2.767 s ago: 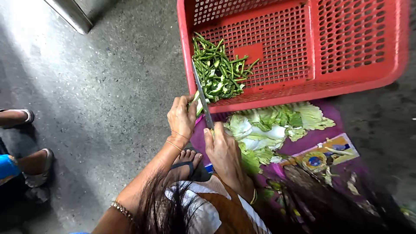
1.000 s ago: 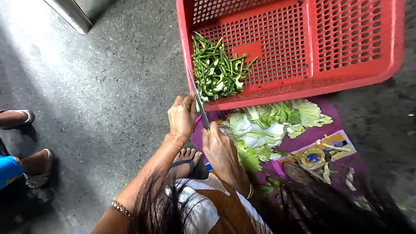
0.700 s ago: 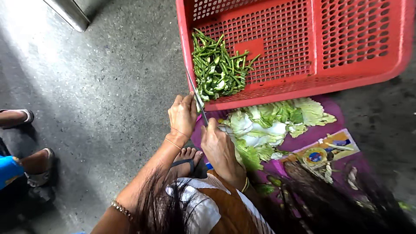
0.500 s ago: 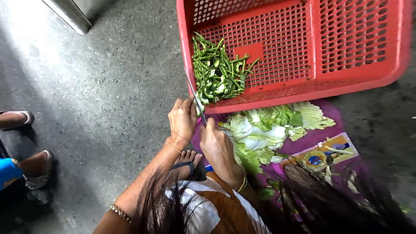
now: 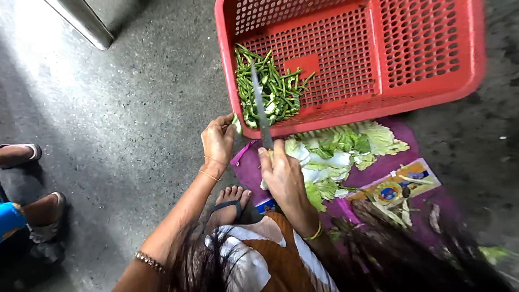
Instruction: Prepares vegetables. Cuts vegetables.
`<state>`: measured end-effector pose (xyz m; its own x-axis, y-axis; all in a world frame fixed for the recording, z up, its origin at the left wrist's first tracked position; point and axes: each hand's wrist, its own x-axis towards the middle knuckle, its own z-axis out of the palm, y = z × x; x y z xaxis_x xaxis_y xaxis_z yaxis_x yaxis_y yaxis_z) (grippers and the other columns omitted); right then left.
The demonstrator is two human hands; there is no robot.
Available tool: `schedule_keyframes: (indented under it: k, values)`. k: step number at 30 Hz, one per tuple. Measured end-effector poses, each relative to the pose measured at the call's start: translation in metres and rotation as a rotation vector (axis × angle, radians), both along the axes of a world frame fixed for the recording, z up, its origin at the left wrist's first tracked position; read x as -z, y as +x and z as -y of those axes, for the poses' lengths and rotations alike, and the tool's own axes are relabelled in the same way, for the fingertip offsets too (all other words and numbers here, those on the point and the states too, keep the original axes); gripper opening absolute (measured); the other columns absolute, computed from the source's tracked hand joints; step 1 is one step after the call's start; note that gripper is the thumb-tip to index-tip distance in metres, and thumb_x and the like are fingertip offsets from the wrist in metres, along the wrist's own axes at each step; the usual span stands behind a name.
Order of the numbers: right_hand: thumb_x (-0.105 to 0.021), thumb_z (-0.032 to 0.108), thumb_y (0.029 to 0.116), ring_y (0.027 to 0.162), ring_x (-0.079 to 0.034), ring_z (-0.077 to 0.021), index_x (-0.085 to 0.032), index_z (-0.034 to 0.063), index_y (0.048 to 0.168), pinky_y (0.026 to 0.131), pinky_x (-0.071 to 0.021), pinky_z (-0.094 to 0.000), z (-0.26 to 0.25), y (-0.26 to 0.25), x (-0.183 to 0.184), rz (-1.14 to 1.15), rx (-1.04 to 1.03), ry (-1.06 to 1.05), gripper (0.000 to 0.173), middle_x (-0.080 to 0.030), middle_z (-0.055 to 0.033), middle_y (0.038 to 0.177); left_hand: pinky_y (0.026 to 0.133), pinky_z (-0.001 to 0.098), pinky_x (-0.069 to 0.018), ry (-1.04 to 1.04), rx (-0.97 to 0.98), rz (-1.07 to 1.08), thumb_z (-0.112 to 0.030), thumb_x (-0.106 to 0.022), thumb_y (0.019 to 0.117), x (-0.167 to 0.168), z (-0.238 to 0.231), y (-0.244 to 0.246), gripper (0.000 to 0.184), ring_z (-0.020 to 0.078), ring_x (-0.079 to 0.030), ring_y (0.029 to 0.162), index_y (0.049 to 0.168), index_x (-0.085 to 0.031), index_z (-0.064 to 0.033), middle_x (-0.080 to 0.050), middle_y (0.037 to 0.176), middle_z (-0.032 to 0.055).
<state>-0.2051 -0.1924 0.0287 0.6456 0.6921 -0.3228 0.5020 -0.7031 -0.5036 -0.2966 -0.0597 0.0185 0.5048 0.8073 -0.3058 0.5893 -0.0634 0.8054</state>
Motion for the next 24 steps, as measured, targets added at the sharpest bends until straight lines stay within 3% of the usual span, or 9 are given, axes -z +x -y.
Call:
schedule_keyframes:
  k: [3, 7, 14, 24]
  values:
    - [-0.048, 0.029, 0.1058, 0.064, -0.068, -0.0339, -0.063, 0.0, 0.109, 0.056, -0.0527, -0.0476, 0.002, -0.016, -0.001, 0.062, -0.069, 0.032, 0.033, -0.064, -0.0149, 0.07, 0.067, 0.0433, -0.0614, 0.015, 0.019, -0.034, -0.012, -0.065, 0.1009, 0.004, -0.001, -0.001, 0.03, 0.0257, -0.073, 0.081, 0.131, -0.065, -0.0127, -0.072, 0.113, 0.0121]
    - [-0.048, 0.029, 0.1053, 0.061, -0.067, -0.0318, -0.065, 0.0013, 0.105, 0.053, -0.0511, -0.045, 0.001, -0.029, -0.001, 0.088, -0.104, 0.056, 0.033, -0.064, -0.0135, 0.069, 0.063, 0.0372, -0.06, 0.061, 0.012, 0.008, -0.015, -0.067, 0.0996, 0.004, -0.002, -0.005, 0.026, 0.0188, -0.07, 0.069, 0.125, -0.066, -0.0094, -0.074, 0.092, 0.0086]
    - [-0.049, 0.026, 0.1051, 0.064, -0.069, -0.0347, -0.066, 0.0005, 0.105, 0.054, -0.0518, -0.0455, -0.002, -0.032, 0.003, 0.19, -0.117, -0.044, 0.03, -0.067, -0.0158, 0.073, 0.073, 0.0439, -0.0593, 0.216, 0.08, -0.07, -0.013, -0.066, 0.0997, 0.004, 0.0, 0.005, 0.024, 0.0246, -0.072, 0.08, 0.122, -0.072, -0.0052, -0.074, 0.1, 0.0134]
    - [-0.047, 0.024, 0.1063, 0.064, -0.07, -0.036, -0.067, 0.0005, 0.111, 0.053, -0.0524, -0.0462, -0.006, -0.033, 0.01, 0.216, -0.128, -0.156, 0.031, -0.068, -0.0176, 0.076, 0.067, 0.0423, -0.0565, 0.23, 0.08, -0.144, -0.011, -0.065, 0.0995, 0.002, 0.001, 0.011, 0.022, 0.025, -0.068, 0.076, 0.119, -0.073, -0.004, -0.07, 0.094, 0.0142]
